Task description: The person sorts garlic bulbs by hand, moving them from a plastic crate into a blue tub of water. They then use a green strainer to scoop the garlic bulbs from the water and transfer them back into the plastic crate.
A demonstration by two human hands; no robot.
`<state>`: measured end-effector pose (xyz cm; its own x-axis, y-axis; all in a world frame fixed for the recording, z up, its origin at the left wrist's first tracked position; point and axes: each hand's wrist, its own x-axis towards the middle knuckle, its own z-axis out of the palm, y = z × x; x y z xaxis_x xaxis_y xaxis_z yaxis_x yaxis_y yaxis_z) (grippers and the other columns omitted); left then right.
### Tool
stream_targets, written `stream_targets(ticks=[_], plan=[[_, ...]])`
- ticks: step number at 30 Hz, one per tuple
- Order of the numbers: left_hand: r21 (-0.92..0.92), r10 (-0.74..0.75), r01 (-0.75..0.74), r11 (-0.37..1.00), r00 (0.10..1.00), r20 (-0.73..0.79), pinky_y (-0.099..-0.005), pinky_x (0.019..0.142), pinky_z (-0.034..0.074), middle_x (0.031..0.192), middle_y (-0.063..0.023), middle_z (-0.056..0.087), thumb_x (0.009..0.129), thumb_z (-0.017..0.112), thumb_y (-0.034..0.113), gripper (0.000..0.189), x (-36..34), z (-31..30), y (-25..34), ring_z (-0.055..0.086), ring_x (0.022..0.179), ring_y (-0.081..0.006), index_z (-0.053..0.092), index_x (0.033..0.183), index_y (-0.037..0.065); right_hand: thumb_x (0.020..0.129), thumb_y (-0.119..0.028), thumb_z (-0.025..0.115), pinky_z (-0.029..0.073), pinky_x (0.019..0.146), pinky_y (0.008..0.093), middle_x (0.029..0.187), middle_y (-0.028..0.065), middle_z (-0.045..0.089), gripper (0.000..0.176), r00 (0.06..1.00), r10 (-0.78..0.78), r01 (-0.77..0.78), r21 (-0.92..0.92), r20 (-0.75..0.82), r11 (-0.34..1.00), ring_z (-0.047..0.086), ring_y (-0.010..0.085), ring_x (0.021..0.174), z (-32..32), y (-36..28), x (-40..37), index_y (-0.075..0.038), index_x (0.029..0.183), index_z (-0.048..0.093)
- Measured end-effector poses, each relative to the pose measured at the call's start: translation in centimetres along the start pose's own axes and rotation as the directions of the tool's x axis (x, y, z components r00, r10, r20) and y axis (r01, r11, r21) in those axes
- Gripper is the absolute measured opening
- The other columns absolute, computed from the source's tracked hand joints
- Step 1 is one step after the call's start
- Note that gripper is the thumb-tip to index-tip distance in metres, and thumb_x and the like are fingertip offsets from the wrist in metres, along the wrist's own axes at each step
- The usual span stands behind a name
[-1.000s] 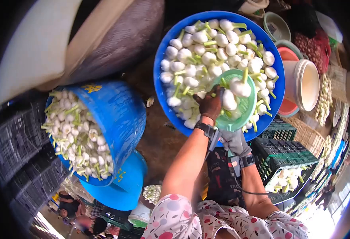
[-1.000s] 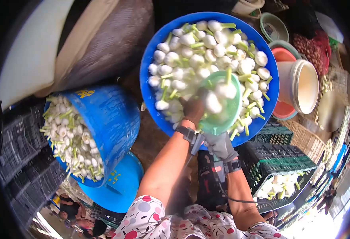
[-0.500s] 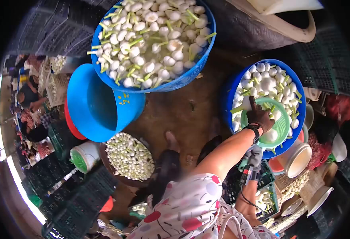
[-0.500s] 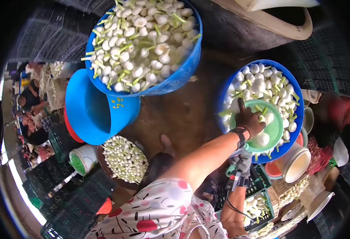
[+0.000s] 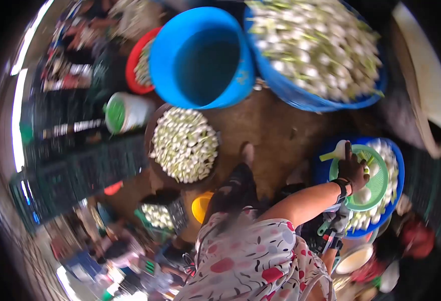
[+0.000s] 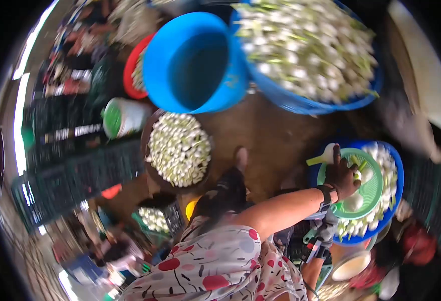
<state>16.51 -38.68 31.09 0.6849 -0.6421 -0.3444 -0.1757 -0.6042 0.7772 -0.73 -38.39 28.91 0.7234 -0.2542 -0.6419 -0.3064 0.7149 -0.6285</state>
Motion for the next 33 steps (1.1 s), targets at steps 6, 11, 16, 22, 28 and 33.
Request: stream_targets(ticks=[6, 11, 16, 22, 28, 33], plan=[[-0.158, -0.214, 0.16, 0.974, 0.875, -0.433, -0.0563, 0.088, 0.041, 0.109, -0.0226, 0.054, 0.076, 0.059, 0.038, 0.044, -4.6, -14.8, -7.7, 0.016, 0.131, -0.0514, 0.063, 0.109, 0.008, 0.094, -0.02, 0.042, 0.034, 0.041, 0.0252, 0.064, 0.0, 0.047, 0.021, 0.933, 0.225, -0.141, -0.292, 0.281, 0.946, 0.041, 0.0111, 0.046, 11.2, -0.6, 4.4, -0.003, 0.097, 0.055], [-0.303, -0.413, 0.281, 0.911, 0.644, -0.644, -0.0584, 0.097, 0.033, 0.111, -0.0254, 0.052, 0.077, 0.056, 0.038, 0.05, -11.0, -24.8, -14.0, 0.025, 0.125, -0.0521, 0.059, 0.116, 0.007, 0.093, -0.021, 0.044, 0.033, 0.039, 0.0243, 0.062, 0.0003, 0.046, 0.018, 0.807, 0.456, -0.189, -0.567, 0.376, 0.802, 0.041, 0.0116, 0.043, 21.7, 1.2, 7.4, -0.008, 0.084, 0.051], [-0.45, -0.557, 0.343, 0.824, 0.35, -0.753, -0.0582, 0.098, 0.033, 0.105, -0.0256, 0.056, 0.078, 0.056, 0.041, 0.05, -15.0, -29.2, -20.8, 0.026, 0.124, -0.0548, 0.058, 0.117, 0.009, 0.087, -0.016, 0.054, 0.028, 0.037, 0.0221, 0.056, -0.0015, 0.044, 0.018, 0.699, 0.597, -0.157, -0.73, 0.394, 0.665, 0.038, 0.0079, 0.039, 32.8, 3.5, 7.7, -0.012, 0.07, 0.049], [-0.625, -0.686, 0.44, 0.645, -0.027, -0.727, -0.0544, 0.097, 0.036, 0.102, -0.0253, 0.058, 0.077, 0.058, 0.042, 0.05, -22.8, -32.2, -24.4, 0.023, 0.125, -0.0566, 0.059, 0.116, 0.011, 0.089, -0.016, 0.053, 0.024, 0.036, 0.0207, 0.052, -0.004, 0.041, 0.025, 0.402, 0.822, -0.043, -0.888, 0.404, 0.458, 0.035, 0.0041, 0.038, 40.0, 7.8, 8.9, -0.01, 0.066, 0.048], [-0.713, -0.645, 0.428, 0.555, -0.32, -0.694, -0.0494, 0.096, 0.038, 0.09, -0.022, 0.062, 0.073, 0.061, 0.041, 0.045, -30.1, -32.3, -29.0, 0.032, 0.119, -0.0518, 0.063, 0.106, 0.009, 0.09, -0.012, 0.053, 0.025, 0.038, 0.02, 0.058, -0.0051, 0.04, 0.022, 0.057, 0.932, 0.132, -0.928, 0.359, 0.349, 0.035, 0.0031, 0.041, 44.1, 13.9, 8.2, -0.009, 0.069, 0.045], [-0.708, -0.609, 0.493, 0.505, -0.378, -0.697, -0.0474, 0.088, 0.045, 0.089, -0.0241, 0.06, 0.071, 0.064, 0.035, 0.044, -39.0, -33.0, -30.8, 0.036, 0.118, -0.0498, 0.064, 0.104, 0.006, 0.089, -0.015, 0.053, 0.025, 0.038, 0.02, 0.056, -0.0054, 0.041, 0.023, 0.033, 0.99, -0.06, -0.988, 0.141, 0.142, 0.033, 0.0035, 0.039, 48.0, 20.0, 2.1, -0.012, 0.068, 0.047]])
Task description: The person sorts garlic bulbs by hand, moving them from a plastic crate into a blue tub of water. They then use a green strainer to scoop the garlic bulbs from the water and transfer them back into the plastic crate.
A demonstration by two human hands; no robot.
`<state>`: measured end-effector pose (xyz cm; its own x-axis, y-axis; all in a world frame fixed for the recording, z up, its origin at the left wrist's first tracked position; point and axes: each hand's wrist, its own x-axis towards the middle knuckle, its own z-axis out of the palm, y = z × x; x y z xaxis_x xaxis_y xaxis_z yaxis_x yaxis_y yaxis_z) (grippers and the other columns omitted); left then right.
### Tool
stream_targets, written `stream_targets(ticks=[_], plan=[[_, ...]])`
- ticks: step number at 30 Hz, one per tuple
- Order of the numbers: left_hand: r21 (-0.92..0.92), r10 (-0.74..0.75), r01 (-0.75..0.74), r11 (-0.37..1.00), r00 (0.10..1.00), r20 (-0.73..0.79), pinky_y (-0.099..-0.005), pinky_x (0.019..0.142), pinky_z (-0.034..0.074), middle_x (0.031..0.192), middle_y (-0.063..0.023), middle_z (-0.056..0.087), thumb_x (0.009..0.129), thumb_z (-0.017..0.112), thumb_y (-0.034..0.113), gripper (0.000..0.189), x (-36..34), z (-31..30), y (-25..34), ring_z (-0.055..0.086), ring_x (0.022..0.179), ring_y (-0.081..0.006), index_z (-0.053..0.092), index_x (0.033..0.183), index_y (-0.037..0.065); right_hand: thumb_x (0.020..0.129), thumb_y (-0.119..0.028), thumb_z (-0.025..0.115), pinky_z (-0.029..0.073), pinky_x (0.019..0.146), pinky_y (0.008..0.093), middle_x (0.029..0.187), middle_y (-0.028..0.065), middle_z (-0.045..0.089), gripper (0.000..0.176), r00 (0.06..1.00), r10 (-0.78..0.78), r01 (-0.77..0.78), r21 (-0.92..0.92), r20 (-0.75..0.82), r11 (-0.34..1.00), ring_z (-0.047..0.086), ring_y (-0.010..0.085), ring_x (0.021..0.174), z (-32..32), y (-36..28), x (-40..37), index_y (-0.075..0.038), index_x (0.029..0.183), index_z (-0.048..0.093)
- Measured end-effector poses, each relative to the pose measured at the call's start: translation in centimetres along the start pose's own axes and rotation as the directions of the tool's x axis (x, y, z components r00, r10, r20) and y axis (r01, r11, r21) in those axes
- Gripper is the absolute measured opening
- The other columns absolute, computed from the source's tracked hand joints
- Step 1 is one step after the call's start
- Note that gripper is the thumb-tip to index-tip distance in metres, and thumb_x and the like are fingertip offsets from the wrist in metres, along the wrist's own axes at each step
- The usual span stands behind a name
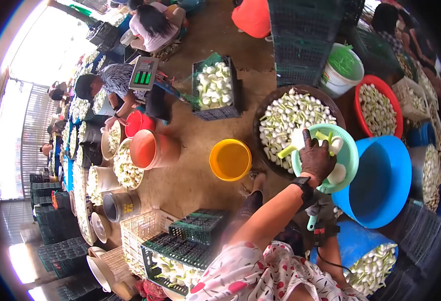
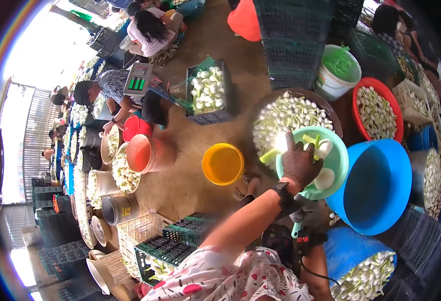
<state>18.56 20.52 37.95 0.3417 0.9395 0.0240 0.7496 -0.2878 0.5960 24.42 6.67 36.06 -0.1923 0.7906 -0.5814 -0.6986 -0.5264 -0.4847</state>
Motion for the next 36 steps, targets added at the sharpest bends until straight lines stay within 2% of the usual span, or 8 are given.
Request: stream_targets(ticks=[3, 7, 9, 15, 21, 27, 31, 36], plan=[[0.042, 0.061, -0.056, 0.998, 0.991, -0.117, -0.045, 0.076, 0.05, 0.093, -0.0256, 0.058, 0.067, 0.065, 0.026, 0.041, 2.9, -2.4, -3.1, 0.041, 0.114, -0.0473, 0.065, 0.101, 0.003, 0.085, -0.017, 0.056, 0.023, 0.037, 0.022, 0.051, -0.0076, 0.034, 0.02, 0.995, 0.001, -0.002, 0.012, 0.101, 1.0, 0.033, 0.0043, 0.039, 1.6, 0.4, 4.5, -0.014, 0.068, 0.045], [0.227, 0.221, -0.223, 0.948, 0.975, 0.034, -0.0538, 0.109, 0.018, 0.097, -0.0203, 0.06, 0.078, 0.05, 0.019, 0.032, 6.3, -5.7, -5.1, 0.049, 0.107, -0.0417, 0.065, 0.097, -0.001, 0.082, -0.013, 0.059, 0.024, 0.041, 0.0222, 0.053, -0.005, 0.036, 0.023, 0.915, -0.076, -0.001, 0.19, 0.397, 0.982, 0.032, 0.0052, 0.043, 3.2, 1.2, 9.3, -0.013, 0.066, 0.043], [0.284, 0.365, -0.325, 0.902, 0.925, -0.1, -0.0442, 0.072, 0.05, 0.092, -0.024, 0.055, 0.064, 0.059, 0.017, 0.026, 7.4, -5.2, -6.5, 0.047, 0.104, -0.0428, 0.064, 0.085, 0.002, 0.087, -0.016, 0.056, 0.025, 0.041, 0.0224, 0.052, -0.0039, 0.037, 0.024, 0.93, -0.108, 0.037, 0.204, 0.352, 0.978, 0.032, 0.0058, 0.041, 4.8, 1.0, 10.1, -0.012, 0.066, 0.044], [0.389, 0.424, -0.494, 0.778, 0.869, 0.255, -0.0479, 0.084, 0.045, 0.087, -0.0205, 0.054, 0.067, 0.059, 0.019, 0.027, 11.4, -3.2, -6.4, 0.046, 0.103, -0.0415, 0.06, 0.088, 0.003, 0.081, -0.006, 0.059, 0.028, 0.044, 0.0232, 0.06, -0.0002, 0.047, 0.009, 0.917, -0.159, 0.037, 0.32, 0.365, 0.947, 0.042, 0.0079, 0.047, 2.6, 1.9, 14.4, 0.001, 0.085, 0.055], [0.079, 0.471, -0.483, 0.872, 0.872, 0.133, -0.0486, 0.086, 0.046, 0.111, -0.0234, 0.053, 0.067, 0.065, 0.021, 0.047, 14.4, -3.1, -5.8, 0.044, 0.114, -0.0414, 0.056, 0.11, 0.002, 0.088, -0.012, 0.057, 0.024, 0.039, 0.0214, 0.055, -0.0012, 0.042, 0.014, 0.983, -0.11, 0.069, 0.26, 0.146, 0.963, 0.037, 0.0066, 0.042, 1.5, -1.7, 16.2, -0.005, 0.077, 0.051], [-0.338, 0.501, -0.464, 0.819, 0.865, 0.026, -0.0426, 0.095, 0.043, 0.121, -0.0206, 0.053, 0.072, 0.069, 0.016, 0.048, 14.7, -6.5, -6.0, 0.048, 0.116, -0.0377, 0.056, 0.116, 0.002, 0.089, -0.018, 0.058, 0.024, 0.037, 0.0214, 0.053, -0.0036, 0.037, 0.017, 0.946, -0.217, 0.193, 0.123, 0.239, 0.974, 0.033, 0.0057, 0.04, -1.7, -4.9, 16.9, -0.003, 0.083, 0.054], [-0.332, 0.241, -0.245, 0.911, 0.969, -0.054, -0.0407, 0.092, 0.044, 0.116, -0.0196, 0.057, 0.076, 0.068, 0.014, 0.042, 15.5, -8.0, -13.1, 0.053, 0.11, -0.0357, 0.057, 0.114, 0.002, 0.089, -0.019, 0.059, 0.024, 0.036, 0.0213, 0.053, -0.0036, 0.037, 0.018, 0.998, -0.051, 0.046, 0.159, 0.026, 0.986, 0.032, 0.0057, 0.039, -0.5, -7.0, 16.2, -0.002, 0.089, 0.055], [-0.574, -0.374, 0.287, 0.767, 0.927, -0.037, -0.0238, 0.067, 0.042, 0.079, 0.0006, 0.059, 0.084, 0.065, 0.013, 0.013, 17.2, -9.8, -29.5, 0.051, 0.073, -0.0076, 0.063, 0.089, 0.001, 0.089, -0.023, 0.058, 0.024, 0.036, 0.0232, 0.05, -0.001, 0.037, 0.025, 0.997, -0.045, 0.04, 0.075, 0.069, 0.996, 0.032, 0.0084, 0.037, 0.1, -6.5, 18.0, -0.007, 0.071, 0.05]])
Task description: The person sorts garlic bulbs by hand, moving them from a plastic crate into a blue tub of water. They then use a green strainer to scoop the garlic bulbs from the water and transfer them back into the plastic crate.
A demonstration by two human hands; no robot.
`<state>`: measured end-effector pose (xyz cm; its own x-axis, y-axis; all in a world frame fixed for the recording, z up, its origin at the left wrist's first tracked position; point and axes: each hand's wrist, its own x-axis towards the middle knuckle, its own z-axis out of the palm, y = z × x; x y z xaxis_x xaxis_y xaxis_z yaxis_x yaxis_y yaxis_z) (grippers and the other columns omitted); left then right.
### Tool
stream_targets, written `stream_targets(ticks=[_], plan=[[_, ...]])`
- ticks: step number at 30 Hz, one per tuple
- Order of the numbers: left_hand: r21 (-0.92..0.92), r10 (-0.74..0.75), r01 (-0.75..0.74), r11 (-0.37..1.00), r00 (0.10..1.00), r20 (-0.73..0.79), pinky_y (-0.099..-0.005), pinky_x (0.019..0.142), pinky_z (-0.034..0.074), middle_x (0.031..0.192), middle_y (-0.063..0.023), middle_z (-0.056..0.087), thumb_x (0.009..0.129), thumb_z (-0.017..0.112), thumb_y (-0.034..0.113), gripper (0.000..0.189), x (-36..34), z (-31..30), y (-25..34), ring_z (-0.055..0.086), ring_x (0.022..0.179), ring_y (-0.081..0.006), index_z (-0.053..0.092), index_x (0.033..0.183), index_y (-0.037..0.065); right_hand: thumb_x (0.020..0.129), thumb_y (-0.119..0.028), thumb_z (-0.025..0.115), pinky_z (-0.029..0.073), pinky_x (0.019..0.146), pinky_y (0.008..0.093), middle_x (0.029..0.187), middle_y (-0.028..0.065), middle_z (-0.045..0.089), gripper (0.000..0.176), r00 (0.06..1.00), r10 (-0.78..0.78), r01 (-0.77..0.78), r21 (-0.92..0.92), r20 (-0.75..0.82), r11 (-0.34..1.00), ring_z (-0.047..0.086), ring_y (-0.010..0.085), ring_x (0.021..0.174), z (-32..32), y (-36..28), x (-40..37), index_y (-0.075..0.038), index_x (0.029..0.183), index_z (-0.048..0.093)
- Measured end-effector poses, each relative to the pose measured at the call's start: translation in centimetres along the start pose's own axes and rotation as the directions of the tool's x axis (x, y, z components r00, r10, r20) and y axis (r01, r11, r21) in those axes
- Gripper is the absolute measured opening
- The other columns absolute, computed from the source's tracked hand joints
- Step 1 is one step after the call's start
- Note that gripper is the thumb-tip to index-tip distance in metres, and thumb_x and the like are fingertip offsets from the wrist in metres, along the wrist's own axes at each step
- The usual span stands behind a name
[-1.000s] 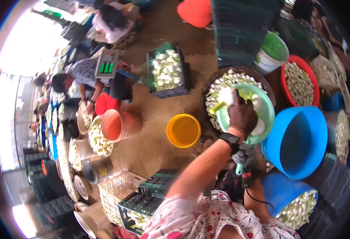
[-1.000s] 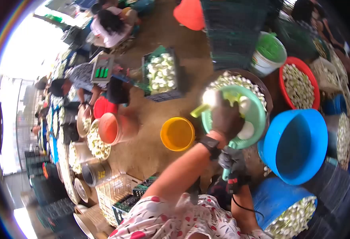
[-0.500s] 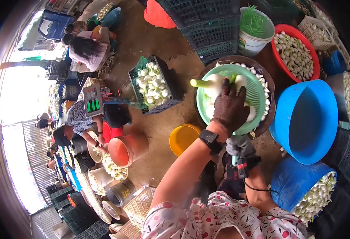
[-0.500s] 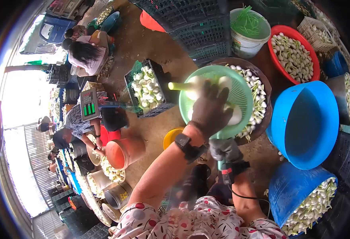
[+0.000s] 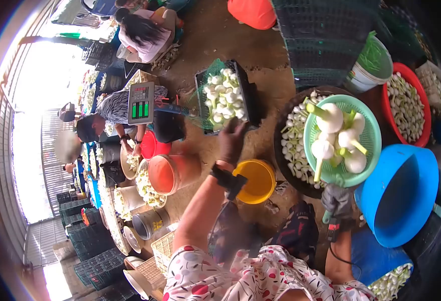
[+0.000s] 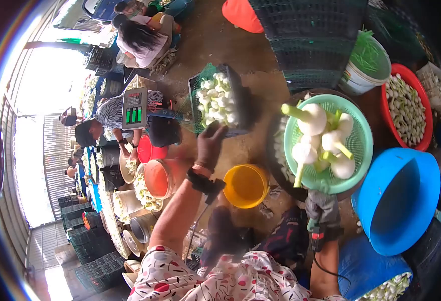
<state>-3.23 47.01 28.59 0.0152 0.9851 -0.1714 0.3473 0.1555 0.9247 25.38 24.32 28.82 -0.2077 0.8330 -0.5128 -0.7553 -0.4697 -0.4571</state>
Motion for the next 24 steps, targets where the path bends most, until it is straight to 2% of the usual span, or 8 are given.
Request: stream_targets(ticks=[3, 5, 10, 14, 15, 18, 19, 24], plan=[[0.099, -0.101, 0.117, 0.988, 0.983, -0.155, -0.0235, 0.06, 0.038, 0.072, 0.003, 0.054, 0.08, 0.07, 0.019, 0.018, 5.5, -4.9, -6.2, 0.046, 0.068, -0.006, 0.063, 0.079, 0.003, 0.089, -0.027, 0.057, 0.024, 0.037, 0.0239, 0.048, -0.0005, 0.036, 0.036, 0.997, 0.044, -0.042, -0.025, 0.068, 0.999, 0.032, 0.0094, 0.037, 0.4, 1.3, 2.1, -0.009, 0.061, 0.043], [0.266, -0.165, 0.208, 0.941, 0.971, -0.175, -0.0346, 0.081, 0.045, 0.098, -0.0208, 0.065, 0.071, 0.075, 0.039, 0.062, 9.8, -7.3, -10.3, 0.061, 0.093, -0.03, 0.058, 0.11, -0.006, 0.089, -0.03, 0.056, 0.023, 0.038, 0.024, 0.048, 0.0003, 0.036, 0.039, 0.999, 0.003, 0.001, -0.081, 0.055, 0.997, 0.032, 0.009, 0.037, 2.1, 2.4, 4.2, -0.008, 0.059, 0.043], [0.231, -0.252, 0.347, 0.909, 0.899, -0.359, -0.043, 0.101, 0.036, 0.142, -0.0274, 0.03, 0.055, 0.085, 0.043, 0.116, 20.8, -8.2, -19.6, 0.036, 0.128, -0.0366, 0.021, 0.142, 0.0, 0.086, -0.023, 0.06, 0.024, 0.036, 0.0237, 0.049, 0.0032, 0.042, 0.032, 0.997, -0.046, 0.044, -0.038, -0.057, 0.998, 0.034, 0.0098, 0.037, 6.6, 6.5, 11.2, -0.004, 0.062, 0.048], [0.183, -0.56, 0.631, 0.754, 0.763, -0.323, -0.0496, 0.105, 0.031, 0.141, -0.0306, 0.027, 0.048, 0.088, 0.043, 0.141, 25.9, -8.2, -23.9, 0.027, 0.133, -0.04, -0.006, 0.145, 0.003, 0.081, -0.017, 0.065, 0.025, 0.032, 0.0239, 0.049, 0.0059, 0.044, 0.025, 0.994, -0.016, 0.012, -0.038, -0.104, 0.999, 0.037, 0.0123, 0.035, 11.2, 8.9, 17.5, 0.0, 0.068, 0.052], [0.148, -0.392, 0.434, 0.889, 0.887, -0.244, -0.0473, 0.092, 0.044, 0.132, -0.027, 0.042, 0.054, 0.086, 0.038, 0.131, 27.2, -8.2, -27.8, 0.051, 0.113, -0.0419, -0.001, 0.144, 0.002, 0.081, -0.017, 0.065, 0.025, 0.032, 0.024, 0.049, 0.0061, 0.044, 0.025, 0.996, -0.012, 0.01, -0.026, -0.091, 1.0, 0.037, 0.0125, 0.035, 12.2, 9.4, 19.0, 0.001, 0.068, 0.053], [-0.098, -0.406, 0.429, 0.898, 0.894, 0.191, -0.041, 0.064, 0.051, 0.112, -0.0228, 0.057, 0.069, 0.073, 0.023, 0.084, 27.4, -6.6, -31.7, 0.062, 0.068, -0.032, 0.027, 0.136, 0.003, 0.08, -0.018, 0.066, 0.024, 0.032, 0.0241, 0.05, 0.0057, 0.045, 0.026, 0.997, 0.078, -0.078, -0.008, -0.013, 0.997, 0.038, 0.0118, 0.036, 14.4, 10.2, 23.6, -0.001, 0.068, 0.052], [-0.066, -0.282, 0.294, 0.953, 0.947, 0.154, -0.0403, 0.056, 0.051, 0.109, -0.0212, 0.059, 0.074, 0.067, 0.018, 0.064, 27.1, -5.0, -32.3, 0.061, 0.057, -0.0295, 0.039, 0.13, 0.004, 0.081, -0.019, 0.066, 0.024, 0.032, 0.0241, 0.05, 0.0055, 0.045, 0.026, 0.992, 0.12, -0.121, -0.017, -0.021, 0.993, 0.038, 0.0117, 0.036, 15.6, 10.1, 25.4, -0.001, 0.068, 0.052], [0.123, -0.071, 0.043, 0.991, 0.972, 0.225, -0.0416, 0.067, 0.048, 0.11, -0.0191, 0.059, 0.077, 0.063, 0.021, 0.051, 20.2, -1.2, -26.4, 0.058, 0.073, -0.0313, 0.046, 0.123, 0.006, 0.086, -0.015, 0.063, 0.027, 0.036, 0.0223, 0.05, 0.002, 0.044, 0.026, 0.976, 0.214, -0.216, -0.194, -0.028, 0.957, 0.037, 0.0091, 0.038, 18.6, 8.8, 33.8, -0.005, 0.065, 0.051]])
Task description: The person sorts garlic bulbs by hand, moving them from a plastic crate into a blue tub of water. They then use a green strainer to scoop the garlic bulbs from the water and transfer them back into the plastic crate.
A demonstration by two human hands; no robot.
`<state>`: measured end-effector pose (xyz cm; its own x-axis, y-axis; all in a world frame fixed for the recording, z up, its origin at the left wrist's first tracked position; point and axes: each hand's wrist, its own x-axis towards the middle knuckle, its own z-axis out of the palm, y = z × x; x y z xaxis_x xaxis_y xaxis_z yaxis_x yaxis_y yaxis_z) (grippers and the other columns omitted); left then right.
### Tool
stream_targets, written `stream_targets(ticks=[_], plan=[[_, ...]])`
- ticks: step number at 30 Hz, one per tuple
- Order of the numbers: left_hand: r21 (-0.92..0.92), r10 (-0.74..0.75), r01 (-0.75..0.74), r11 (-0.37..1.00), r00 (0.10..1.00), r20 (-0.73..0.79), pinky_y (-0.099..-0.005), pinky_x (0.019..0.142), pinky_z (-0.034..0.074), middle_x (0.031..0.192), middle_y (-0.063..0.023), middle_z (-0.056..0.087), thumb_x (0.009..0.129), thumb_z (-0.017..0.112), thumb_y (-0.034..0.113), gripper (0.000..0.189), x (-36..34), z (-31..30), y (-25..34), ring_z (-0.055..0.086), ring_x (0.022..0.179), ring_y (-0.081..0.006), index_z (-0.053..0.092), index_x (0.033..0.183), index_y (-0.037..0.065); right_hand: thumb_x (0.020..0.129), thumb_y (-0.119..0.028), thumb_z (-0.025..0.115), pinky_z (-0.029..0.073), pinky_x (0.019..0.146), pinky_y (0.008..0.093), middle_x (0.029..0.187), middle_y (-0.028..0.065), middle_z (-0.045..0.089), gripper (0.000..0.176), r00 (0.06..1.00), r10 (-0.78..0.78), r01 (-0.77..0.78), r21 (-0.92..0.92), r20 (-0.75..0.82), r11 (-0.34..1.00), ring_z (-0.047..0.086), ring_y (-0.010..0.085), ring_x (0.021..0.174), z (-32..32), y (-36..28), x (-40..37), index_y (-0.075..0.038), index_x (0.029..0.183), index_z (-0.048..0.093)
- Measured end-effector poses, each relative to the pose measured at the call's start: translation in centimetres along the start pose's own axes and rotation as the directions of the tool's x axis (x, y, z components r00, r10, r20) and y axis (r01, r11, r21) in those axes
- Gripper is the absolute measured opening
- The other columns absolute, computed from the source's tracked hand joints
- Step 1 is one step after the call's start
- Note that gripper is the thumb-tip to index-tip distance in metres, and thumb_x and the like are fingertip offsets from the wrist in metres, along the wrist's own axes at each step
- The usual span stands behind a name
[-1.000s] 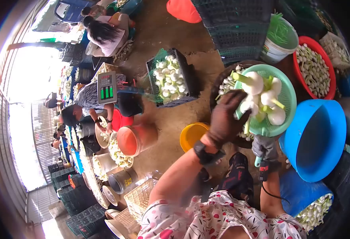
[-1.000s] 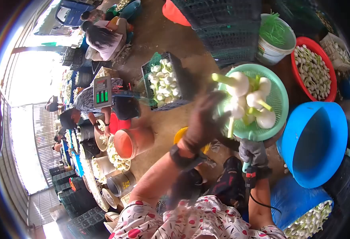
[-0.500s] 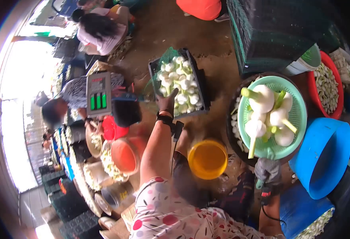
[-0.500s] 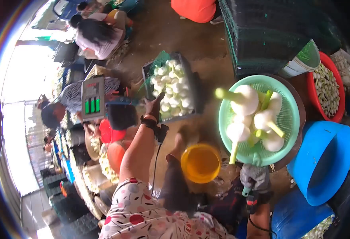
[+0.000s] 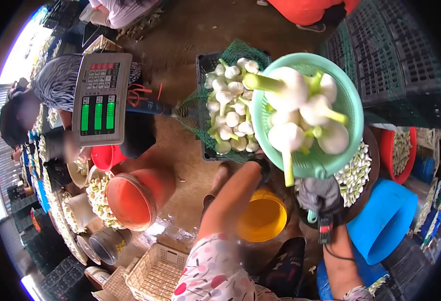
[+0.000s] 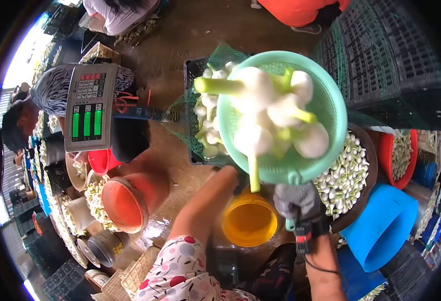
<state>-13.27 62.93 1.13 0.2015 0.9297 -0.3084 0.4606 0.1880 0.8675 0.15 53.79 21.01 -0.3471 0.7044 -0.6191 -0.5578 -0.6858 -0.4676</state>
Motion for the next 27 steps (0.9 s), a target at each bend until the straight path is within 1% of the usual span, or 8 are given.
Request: stream_targets(ticks=[3, 11, 13, 15, 16, 19, 22, 27], plan=[[0.056, 0.075, -0.081, 0.995, 0.991, 0.108, -0.0424, 0.074, 0.046, 0.111, -0.0179, 0.059, 0.079, 0.061, 0.022, 0.044, -0.8, 1.0, 1.7, 0.056, 0.083, -0.0324, 0.05, 0.119, 0.007, 0.086, -0.011, 0.062, 0.028, 0.035, 0.0225, 0.054, 0.0015, 0.05, 0.022, 0.997, 0.024, -0.008, -0.198, 0.078, 0.98, 0.04, 0.0093, 0.038, -1.7, -1.4, 4.1, -0.005, 0.067, 0.054], [0.102, 0.116, -0.145, 0.984, 0.962, 0.248, -0.0446, 0.092, 0.041, 0.112, -0.0145, 0.059, 0.084, 0.055, 0.026, 0.03, -1.5, 1.7, 3.8, 0.052, 0.108, -0.0353, 0.06, 0.108, 0.01, 0.082, -0.017, 0.061, 0.03, 0.038, 0.0189, 0.057, 0.0007, 0.05, 0.016, 0.931, 0.196, -0.353, -0.626, -0.307, 0.695, 0.042, 0.0053, 0.044, -2.2, -6.1, 11.3, -0.004, 0.074, 0.057], [0.054, 0.009, -0.023, 0.998, 0.968, 0.25, -0.0437, 0.084, 0.047, 0.108, -0.0156, 0.061, 0.083, 0.055, 0.025, 0.029, -1.5, 2.1, 4.0, 0.058, 0.097, -0.0365, 0.06, 0.108, 0.01, 0.081, -0.015, 0.06, 0.034, 0.039, 0.0213, 0.058, 0.0011, 0.053, 0.016, 0.989, 0.145, -0.062, -0.932, -0.011, 0.356, 0.044, 0.0062, 0.044, -3.6, -6.7, 12.6, -0.004, 0.069, 0.057], [0.058, -0.103, 0.094, 0.994, 0.979, 0.175, -0.0426, 0.08, 0.049, 0.103, -0.0152, 0.063, 0.082, 0.056, 0.025, 0.029, -1.7, 4.1, 3.9, 0.061, 0.092, -0.0362, 0.061, 0.106, 0.01, 0.076, -0.013, 0.062, 0.038, 0.039, 0.0245, 0.055, 0.0028, 0.051, 0.014, 0.978, 0.175, -0.164, -0.934, -0.112, 0.318, 0.046, 0.0089, 0.043, -4.4, -6.6, 14.1, -0.005, 0.067, 0.057], [0.068, 0.186, -0.2, 0.977, 0.969, 0.165, -0.0412, 0.074, 0.051, 0.093, -0.0145, 0.065, 0.08, 0.059, 0.024, 0.025, 0.0, 7.1, 0.3, 0.063, 0.086, -0.0349, 0.064, 0.1, 0.01, 0.073, -0.014, 0.063, 0.044, 0.044, 0.032, 0.058, 0.0093, 0.056, 0.01, 0.98, 0.172, 0.147, -0.953, 0.103, -0.265, 0.055, 0.0189, 0.047, -5.0, -6.7, 15.0, -0.005, 0.072, 0.059], [-0.062, 0.248, -0.245, 0.967, 0.968, 0.039, -0.0412, 0.074, 0.051, 0.088, -0.0141, 0.066, 0.079, 0.06, 0.021, 0.02, -0.3, 6.9, 0.7, 0.063, 0.086, -0.0334, 0.065, 0.094, 0.009, 0.072, -0.015, 0.061, 0.047, 0.052, 0.0384, 0.067, 0.0161, 0.06, 0.01, 0.9, 0.298, 0.433, -0.567, 0.318, -0.701, 0.06, 0.0302, 0.059, -4.9, -5.4, 16.3, -0.006, 0.076, 0.062], [0.067, 0.288, -0.291, 0.954, 0.956, 0.055, -0.0399, 0.072, 0.05, 0.086, -0.0148, 0.066, 0.077, 0.062, 0.018, 0.018, -0.9, 6.8, 0.9, 0.062, 0.085, -0.0341, 0.066, 0.092, 0.008, 0.075, -0.019, 0.06, 0.049, 0.066, 0.0445, 0.074, 0.0212, 0.061, 0.015, 0.992, -0.111, -0.099, -0.875, -0.052, -0.473, 0.062, 0.0379, 0.074, -2.6, -3.8, 15.0, -0.006, 0.08, 0.065], [-0.005, 0.239, -0.239, 0.971, 0.971, 0.022, -0.0395, 0.071, 0.05, 0.085, -0.0144, 0.066, 0.078, 0.061, 0.016, 0.014, -1.1, 6.0, 2.1, 0.062, 0.085, -0.0343, 0.066, 0.088, 0.009, 0.077, -0.021, 0.059, 0.047, 0.069, 0.0454, 0.081, 0.0253, 0.062, 0.025, 0.968, -0.228, -0.183, -0.923, -0.108, -0.339, 0.06, 0.0406, 0.076, -2.3, -4.4, 14.4, 0.003, 0.08, 0.063]])
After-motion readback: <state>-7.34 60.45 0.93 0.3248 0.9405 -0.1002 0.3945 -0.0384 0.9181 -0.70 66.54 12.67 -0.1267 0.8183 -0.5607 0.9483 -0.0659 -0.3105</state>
